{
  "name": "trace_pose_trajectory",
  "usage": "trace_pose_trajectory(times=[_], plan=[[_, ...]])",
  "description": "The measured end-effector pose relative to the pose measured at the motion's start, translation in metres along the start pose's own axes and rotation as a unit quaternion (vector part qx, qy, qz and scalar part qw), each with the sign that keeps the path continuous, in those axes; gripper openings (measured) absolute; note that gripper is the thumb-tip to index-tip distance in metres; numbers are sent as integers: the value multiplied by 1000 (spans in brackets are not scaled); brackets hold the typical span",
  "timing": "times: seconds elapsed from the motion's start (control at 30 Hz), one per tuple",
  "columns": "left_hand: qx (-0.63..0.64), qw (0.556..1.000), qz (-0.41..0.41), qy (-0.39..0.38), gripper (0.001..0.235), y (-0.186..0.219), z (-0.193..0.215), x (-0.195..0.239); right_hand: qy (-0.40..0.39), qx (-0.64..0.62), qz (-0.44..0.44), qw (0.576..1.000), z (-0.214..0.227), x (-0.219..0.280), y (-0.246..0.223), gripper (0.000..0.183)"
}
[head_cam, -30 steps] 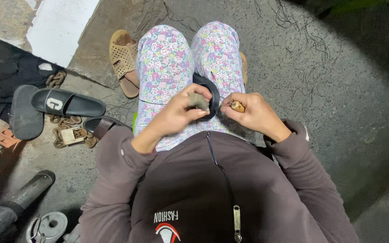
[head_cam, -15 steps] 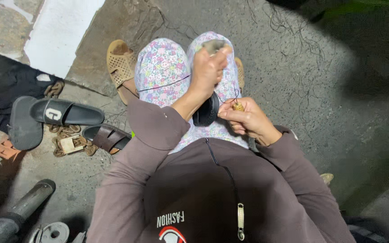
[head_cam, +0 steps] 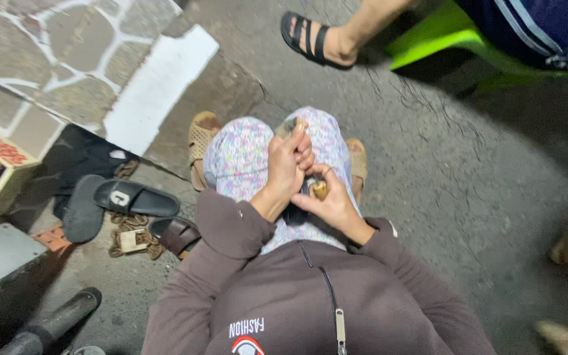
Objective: The person sits on the floor and sews a black shoe using a needle and thread. They repeatedly push the needle through the shoe's sole and pull the thread to secure the stitching.
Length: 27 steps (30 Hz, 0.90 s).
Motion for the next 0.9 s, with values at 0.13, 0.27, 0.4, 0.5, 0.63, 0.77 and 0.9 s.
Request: trace_pose_trajectory(times=[0.13, 0.27, 0.4, 0.5, 0.63, 0.77, 0.9], plan=[[46, 997, -55, 23, 13, -6, 13, 4, -66, 76, 8, 995, -5, 0, 1, 61], [-19, 996, -69, 62, 20, 3, 3, 32, -150, 132, -18, 980, -6, 8, -31, 68], [-86, 988, -110, 63, 10, 5, 16, 51, -181, 156, -1, 971, 2, 7, -30, 56], [-206, 963, -156, 73, 11, 10, 34, 70, -235, 92, 62, 966, -13, 2, -48, 43], [-278, 943, -168, 73, 12, 17, 61, 92, -270, 25, 8, 963, -11, -1, -11, 43], [-477, 864, -157, 33, 15, 52, 48, 116, -236, 5, -37, 971, 1, 17, 27, 44], [-654, 717, -237, -40, 22, 50, 32, 134, -188, 33, 9, 982, 7, 53, 4, 46]])
Point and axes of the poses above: each hand's wrist, its own x-axis away from the middle knuckle, its own z-axis out of the back of the hand, y = z × x, the point moved 8 cm from there along -x, towards the middle knuckle, and after that the axes turned 10 degrees about -x, right-handed, at the moved point
